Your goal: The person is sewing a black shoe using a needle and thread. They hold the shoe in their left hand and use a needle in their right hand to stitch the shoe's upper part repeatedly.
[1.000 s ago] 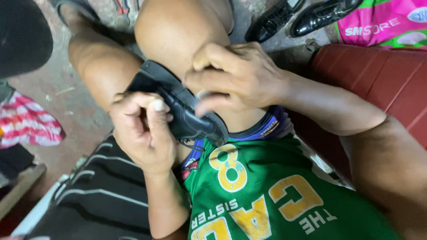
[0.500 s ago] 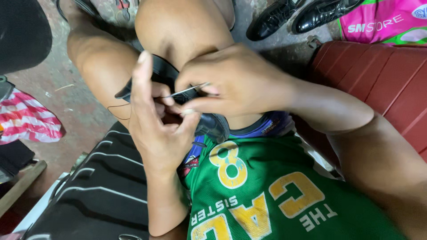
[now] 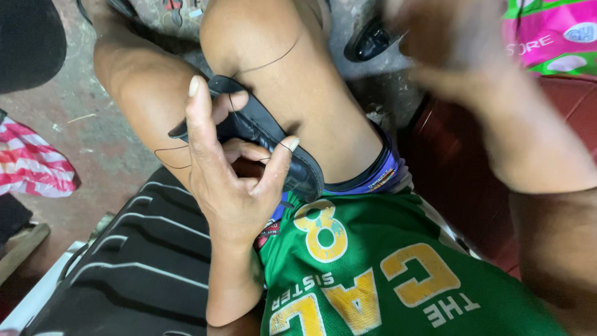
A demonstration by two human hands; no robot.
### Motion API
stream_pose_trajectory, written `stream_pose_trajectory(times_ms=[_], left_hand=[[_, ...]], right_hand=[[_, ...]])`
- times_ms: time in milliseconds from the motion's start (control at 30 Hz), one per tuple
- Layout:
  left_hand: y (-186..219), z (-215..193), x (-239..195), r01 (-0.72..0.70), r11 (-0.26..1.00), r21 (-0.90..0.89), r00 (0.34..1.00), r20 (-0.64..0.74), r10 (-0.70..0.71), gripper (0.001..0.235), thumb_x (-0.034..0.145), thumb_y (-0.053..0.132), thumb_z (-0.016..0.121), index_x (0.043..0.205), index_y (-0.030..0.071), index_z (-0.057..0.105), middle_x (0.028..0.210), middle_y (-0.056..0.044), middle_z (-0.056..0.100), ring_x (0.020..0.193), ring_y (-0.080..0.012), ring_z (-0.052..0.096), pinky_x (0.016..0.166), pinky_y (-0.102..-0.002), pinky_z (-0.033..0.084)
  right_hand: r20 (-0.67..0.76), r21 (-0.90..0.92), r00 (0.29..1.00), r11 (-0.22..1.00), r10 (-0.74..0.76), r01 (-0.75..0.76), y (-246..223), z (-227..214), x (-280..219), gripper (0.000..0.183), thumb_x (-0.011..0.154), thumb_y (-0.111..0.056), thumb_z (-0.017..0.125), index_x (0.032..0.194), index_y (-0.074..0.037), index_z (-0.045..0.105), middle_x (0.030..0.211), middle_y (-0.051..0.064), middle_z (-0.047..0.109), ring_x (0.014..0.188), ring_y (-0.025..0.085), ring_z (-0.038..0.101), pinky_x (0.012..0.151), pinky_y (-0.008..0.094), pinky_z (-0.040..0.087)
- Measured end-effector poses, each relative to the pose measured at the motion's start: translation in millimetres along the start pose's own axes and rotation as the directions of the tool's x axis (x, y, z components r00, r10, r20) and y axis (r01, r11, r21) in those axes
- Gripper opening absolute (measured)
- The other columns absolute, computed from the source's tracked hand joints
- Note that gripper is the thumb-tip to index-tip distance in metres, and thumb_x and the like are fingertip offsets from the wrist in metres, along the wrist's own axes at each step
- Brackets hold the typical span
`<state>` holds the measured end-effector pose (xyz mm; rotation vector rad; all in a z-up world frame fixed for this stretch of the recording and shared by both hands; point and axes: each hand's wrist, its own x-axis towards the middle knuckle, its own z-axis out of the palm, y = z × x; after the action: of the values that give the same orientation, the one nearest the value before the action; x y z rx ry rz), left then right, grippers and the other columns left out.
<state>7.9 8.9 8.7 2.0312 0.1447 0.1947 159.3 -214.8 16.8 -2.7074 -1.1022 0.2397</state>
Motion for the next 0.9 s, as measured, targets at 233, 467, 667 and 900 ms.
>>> stream_pose_trajectory(times_ms=[233, 467, 667, 900], left_hand=[[-2.5, -2.6, -3.1, -0.031, 0.998, -0.054, 1.0, -0.007, 0.031, 0.07, 0.094, -0.004, 0.08, 0.15, 0.001, 0.037, 0.143, -0.02, 0.047, 0.103, -0.0166, 0.069, 0.077, -0.024, 0.059], [-19.9, -21.2, -21.2, 0.03, 0.979, 0.204, 0.969, -0.246, 0.021, 0.018, 0.1, -0.009, 0.06, 0.114, 0.0, 0.066, 0.111, -0.016, 0.066, 0.094, -0.0248, 0.069, 0.084, -0.035, 0.058], [-48.7, -17.6, -34.9, 0.123, 0.965, 0.23, 0.991, -0.072, -0.109, 0.012, 0.092, 0.002, 0.073, 0.088, -0.001, 0.062, 0.079, -0.013, 0.058, 0.068, -0.0214, 0.057, 0.063, -0.036, 0.046], [-109.4, -49.4, -83.4, 0.207, 0.937, -0.281, 0.849, -0.423, -0.315, 0.045, 0.104, 0.006, 0.067, 0.067, 0.009, 0.041, 0.062, -0.001, 0.04, 0.058, -0.0075, 0.035, 0.056, -0.024, 0.027]], right_hand=[[-0.176, 0.305, 0.956, 0.91, -0.236, 0.281, -64.3, 30.3, -9.0, 0.038, 0.095, -0.018, 0.064, 0.13, -0.007, 0.058, 0.109, 0.01, 0.073, 0.091, 0.025, 0.07, 0.077, 0.039, 0.057], [0.072, 0.938, 0.994, 0.344, -0.081, -0.04, -50.2, 21.1, -13.2, 0.04, 0.108, -0.016, 0.055, 0.145, -0.006, 0.046, 0.089, 0.001, 0.058, 0.079, 0.009, 0.056, 0.077, 0.024, 0.048], [0.027, 0.803, 0.996, 0.595, -0.089, 0.031, -76.1, 45.8, -7.0, 0.07, 0.09, -0.027, 0.087, 0.145, -0.009, 0.048, 0.079, 0.0, 0.052, 0.066, 0.01, 0.051, 0.062, 0.027, 0.045], [0.119, 0.713, 0.993, 0.697, -0.016, -0.074, -90.1, 48.0, 13.0, 0.065, 0.083, -0.022, 0.091, 0.136, -0.014, 0.054, 0.067, -0.001, 0.046, 0.056, 0.013, 0.052, 0.057, 0.032, 0.045]])
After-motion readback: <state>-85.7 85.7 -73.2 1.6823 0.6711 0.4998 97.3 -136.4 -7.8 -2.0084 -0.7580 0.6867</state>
